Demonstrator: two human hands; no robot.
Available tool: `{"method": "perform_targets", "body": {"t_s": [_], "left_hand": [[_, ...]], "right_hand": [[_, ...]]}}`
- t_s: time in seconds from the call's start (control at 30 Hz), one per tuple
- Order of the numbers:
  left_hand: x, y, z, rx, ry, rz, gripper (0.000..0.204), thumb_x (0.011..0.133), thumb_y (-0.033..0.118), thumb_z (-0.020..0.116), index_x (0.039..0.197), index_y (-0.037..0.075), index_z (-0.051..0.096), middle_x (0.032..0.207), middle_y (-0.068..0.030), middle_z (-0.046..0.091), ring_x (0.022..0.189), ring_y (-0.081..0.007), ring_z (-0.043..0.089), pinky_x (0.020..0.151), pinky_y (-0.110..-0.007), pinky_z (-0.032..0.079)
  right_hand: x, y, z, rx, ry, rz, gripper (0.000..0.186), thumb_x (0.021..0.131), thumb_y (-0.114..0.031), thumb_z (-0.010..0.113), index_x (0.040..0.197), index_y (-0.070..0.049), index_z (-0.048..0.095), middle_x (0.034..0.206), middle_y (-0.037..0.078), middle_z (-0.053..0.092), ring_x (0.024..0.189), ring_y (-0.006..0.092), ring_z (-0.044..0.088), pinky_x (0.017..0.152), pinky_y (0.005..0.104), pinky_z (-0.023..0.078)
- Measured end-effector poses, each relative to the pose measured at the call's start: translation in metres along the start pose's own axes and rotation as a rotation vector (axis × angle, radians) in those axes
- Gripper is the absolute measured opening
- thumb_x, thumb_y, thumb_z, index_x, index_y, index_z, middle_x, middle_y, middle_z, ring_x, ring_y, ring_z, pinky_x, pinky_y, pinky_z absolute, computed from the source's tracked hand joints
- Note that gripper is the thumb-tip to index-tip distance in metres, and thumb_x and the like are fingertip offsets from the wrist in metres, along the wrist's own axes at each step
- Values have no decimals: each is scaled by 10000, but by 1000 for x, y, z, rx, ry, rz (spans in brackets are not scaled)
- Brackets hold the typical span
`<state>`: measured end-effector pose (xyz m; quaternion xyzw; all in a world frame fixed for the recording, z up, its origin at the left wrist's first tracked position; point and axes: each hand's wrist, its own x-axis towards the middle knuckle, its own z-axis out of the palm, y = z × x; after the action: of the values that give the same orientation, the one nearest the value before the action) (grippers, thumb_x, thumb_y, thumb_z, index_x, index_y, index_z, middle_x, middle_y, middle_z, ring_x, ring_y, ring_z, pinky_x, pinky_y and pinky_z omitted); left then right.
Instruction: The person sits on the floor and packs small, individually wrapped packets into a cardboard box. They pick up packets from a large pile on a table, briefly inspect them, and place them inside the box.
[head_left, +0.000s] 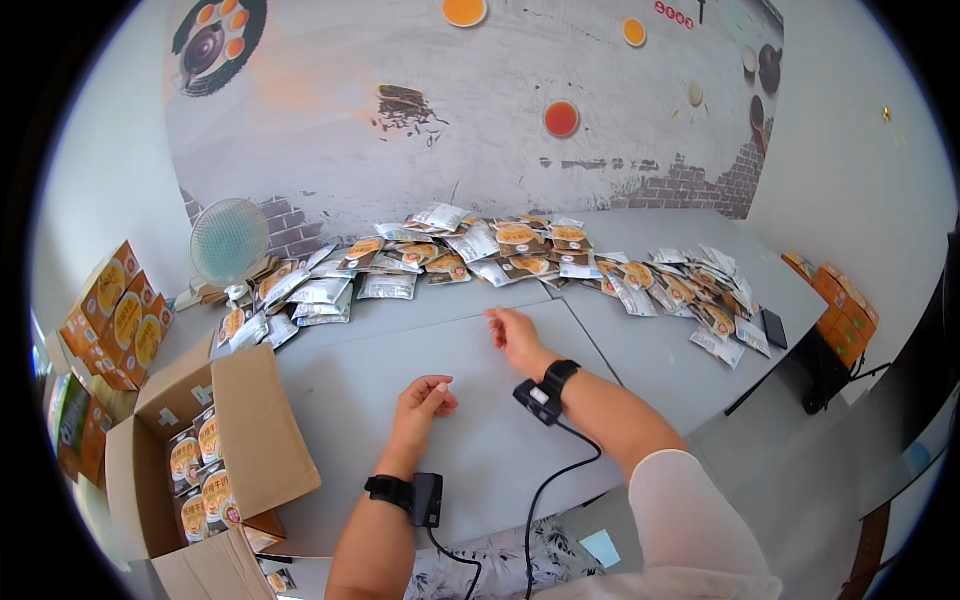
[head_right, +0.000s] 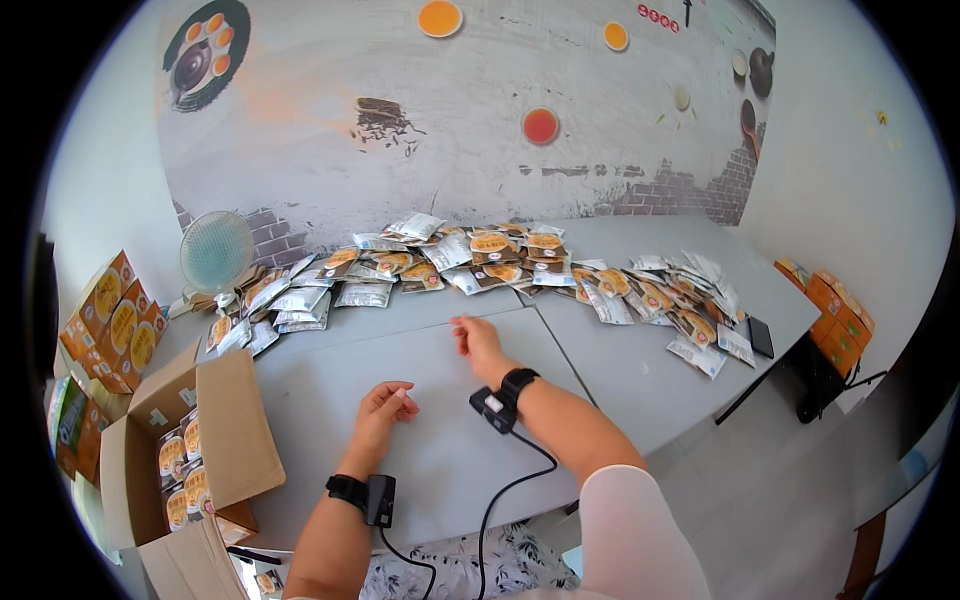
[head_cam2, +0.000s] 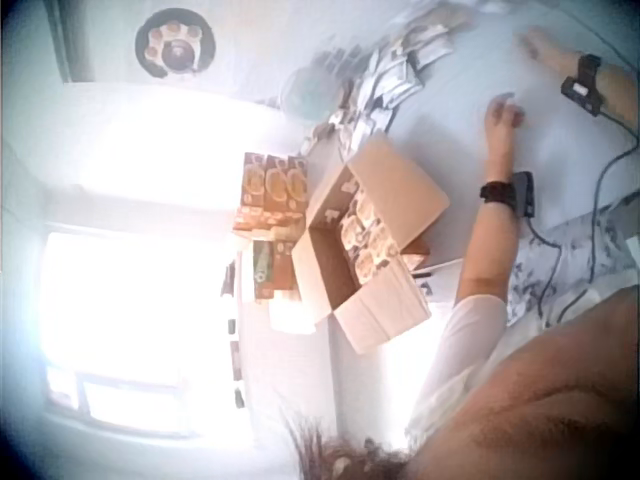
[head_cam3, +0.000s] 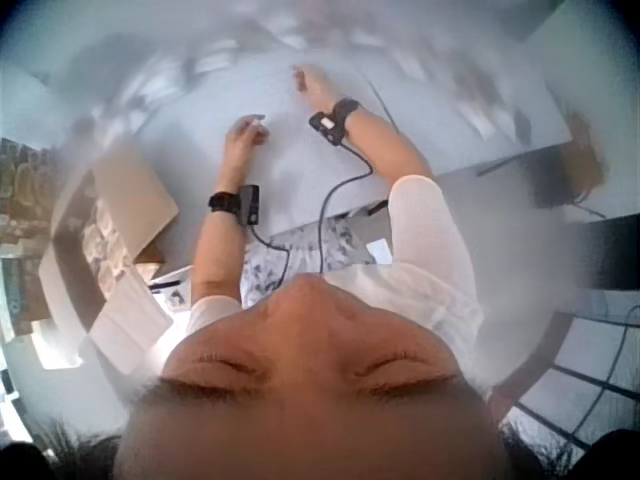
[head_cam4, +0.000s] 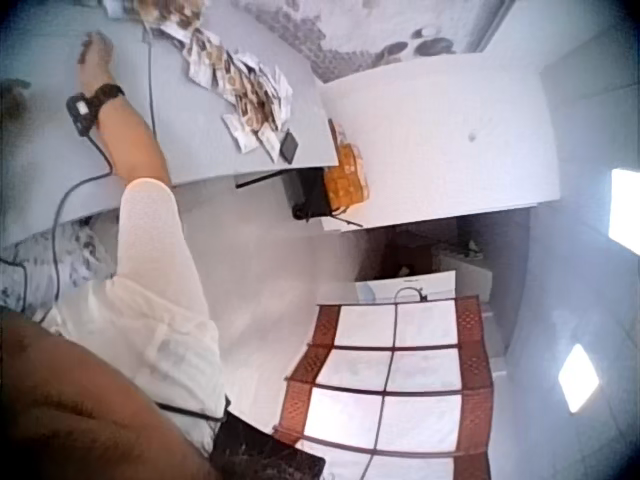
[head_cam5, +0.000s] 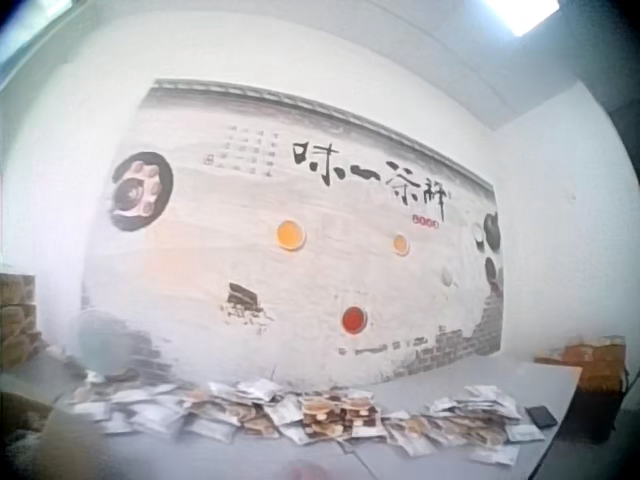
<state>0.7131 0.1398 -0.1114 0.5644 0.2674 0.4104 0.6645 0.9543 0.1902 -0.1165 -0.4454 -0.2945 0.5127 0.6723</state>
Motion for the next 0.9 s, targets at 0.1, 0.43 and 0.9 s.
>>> {"method": "perform_targets", "body": {"t_s": [0.1, 0.43, 0.9], "left_hand": [[1, 0, -1, 17, 6, 1, 240, 887, 194, 548, 1036, 9, 582, 781, -37, 611, 723, -112, 570, 682, -247, 461], [0, -1, 0, 52, 10, -30, 237, 894, 198, 542, 1038, 14, 580, 788, -40, 600, 725, -109, 567, 690, -245, 466], [0, 2, 3, 9, -5, -45, 238, 897, 194, 522, 1044, 14, 573, 778, -41, 593, 740, -127, 567, 683, -255, 459]], "right_hand": [[53, -3, -17, 67, 181, -35, 221, 909, -225, 480, 933, -21, 561, 701, 46, 543, 557, 114, 512, 487, 255, 447], [126, -8, -34, 116, 270, 60, 257, 940, -202, 435, 905, 46, 493, 800, 135, 588, 670, 185, 595, 607, 283, 541], [115, -12, -32, 144, 467, -105, 110, 788, -145, 534, 858, -61, 518, 828, 44, 545, 782, 156, 564, 664, 284, 490]]}}
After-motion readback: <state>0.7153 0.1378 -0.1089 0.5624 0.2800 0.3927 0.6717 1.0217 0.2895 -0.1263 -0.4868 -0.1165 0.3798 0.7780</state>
